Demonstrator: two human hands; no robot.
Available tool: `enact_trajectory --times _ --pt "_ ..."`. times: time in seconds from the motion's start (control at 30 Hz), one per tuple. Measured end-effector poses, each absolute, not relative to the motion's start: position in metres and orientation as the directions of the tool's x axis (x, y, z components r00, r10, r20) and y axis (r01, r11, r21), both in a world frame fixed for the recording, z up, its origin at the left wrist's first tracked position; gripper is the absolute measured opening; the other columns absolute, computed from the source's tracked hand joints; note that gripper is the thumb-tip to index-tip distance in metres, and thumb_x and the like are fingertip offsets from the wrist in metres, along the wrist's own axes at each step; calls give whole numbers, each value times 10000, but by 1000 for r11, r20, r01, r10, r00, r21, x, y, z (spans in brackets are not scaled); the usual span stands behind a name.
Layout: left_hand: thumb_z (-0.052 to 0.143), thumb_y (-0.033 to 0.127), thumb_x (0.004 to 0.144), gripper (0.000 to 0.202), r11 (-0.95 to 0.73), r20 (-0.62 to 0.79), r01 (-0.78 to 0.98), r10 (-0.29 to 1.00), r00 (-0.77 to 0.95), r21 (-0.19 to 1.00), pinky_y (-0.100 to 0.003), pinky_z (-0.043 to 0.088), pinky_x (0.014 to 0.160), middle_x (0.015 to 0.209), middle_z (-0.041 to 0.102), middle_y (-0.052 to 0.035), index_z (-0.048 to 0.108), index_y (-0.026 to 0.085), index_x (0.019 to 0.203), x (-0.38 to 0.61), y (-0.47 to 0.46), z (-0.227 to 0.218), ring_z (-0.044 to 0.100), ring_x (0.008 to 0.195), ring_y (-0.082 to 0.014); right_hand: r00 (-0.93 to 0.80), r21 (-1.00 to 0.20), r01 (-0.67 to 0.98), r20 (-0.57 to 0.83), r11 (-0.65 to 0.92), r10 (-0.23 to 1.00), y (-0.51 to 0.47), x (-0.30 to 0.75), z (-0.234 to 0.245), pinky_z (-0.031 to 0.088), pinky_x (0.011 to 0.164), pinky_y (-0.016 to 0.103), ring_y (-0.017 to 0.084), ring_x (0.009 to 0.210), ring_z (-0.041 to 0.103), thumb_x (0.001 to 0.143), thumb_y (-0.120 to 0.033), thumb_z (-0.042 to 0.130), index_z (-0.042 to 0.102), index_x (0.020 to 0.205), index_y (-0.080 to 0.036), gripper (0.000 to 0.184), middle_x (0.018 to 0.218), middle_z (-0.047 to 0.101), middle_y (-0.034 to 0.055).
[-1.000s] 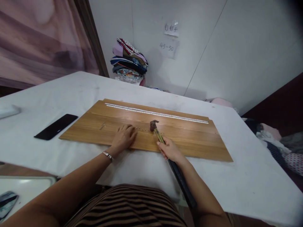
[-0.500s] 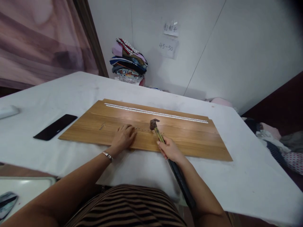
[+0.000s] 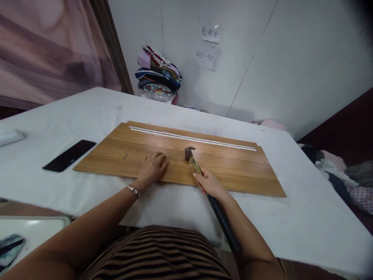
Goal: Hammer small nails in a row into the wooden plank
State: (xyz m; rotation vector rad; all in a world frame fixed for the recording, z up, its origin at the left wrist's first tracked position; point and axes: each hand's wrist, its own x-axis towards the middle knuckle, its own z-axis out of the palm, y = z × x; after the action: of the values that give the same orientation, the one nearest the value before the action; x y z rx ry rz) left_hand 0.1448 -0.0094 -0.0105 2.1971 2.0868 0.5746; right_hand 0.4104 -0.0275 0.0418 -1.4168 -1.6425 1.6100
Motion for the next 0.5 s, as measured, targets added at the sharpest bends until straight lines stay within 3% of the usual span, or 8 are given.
enact_trajectory --times 0.33,0.5 --pt "460 399 981 366 -81 222 955 975 17 285 -491 434 1045 1317 661 -158 707 186 1146 145 -9 -9 593 1221 -319 -386 -927 321 -316 -195 867 -25 411 34 313 350 200 81 329 357 919 -384 599 434 828 -241 236 441 416 -120" --pt "467 399 978 340 -79 220 953 975 14 291 -481 433 1041 1305 667 -141 709 210 1124 146 -10 -9 596 1199 -306 -385 -929 326 -298 -173 874 -26 411 35 327 354 208 92 339 364 927 -358 569 464 877 -236 168 452 404 -120"
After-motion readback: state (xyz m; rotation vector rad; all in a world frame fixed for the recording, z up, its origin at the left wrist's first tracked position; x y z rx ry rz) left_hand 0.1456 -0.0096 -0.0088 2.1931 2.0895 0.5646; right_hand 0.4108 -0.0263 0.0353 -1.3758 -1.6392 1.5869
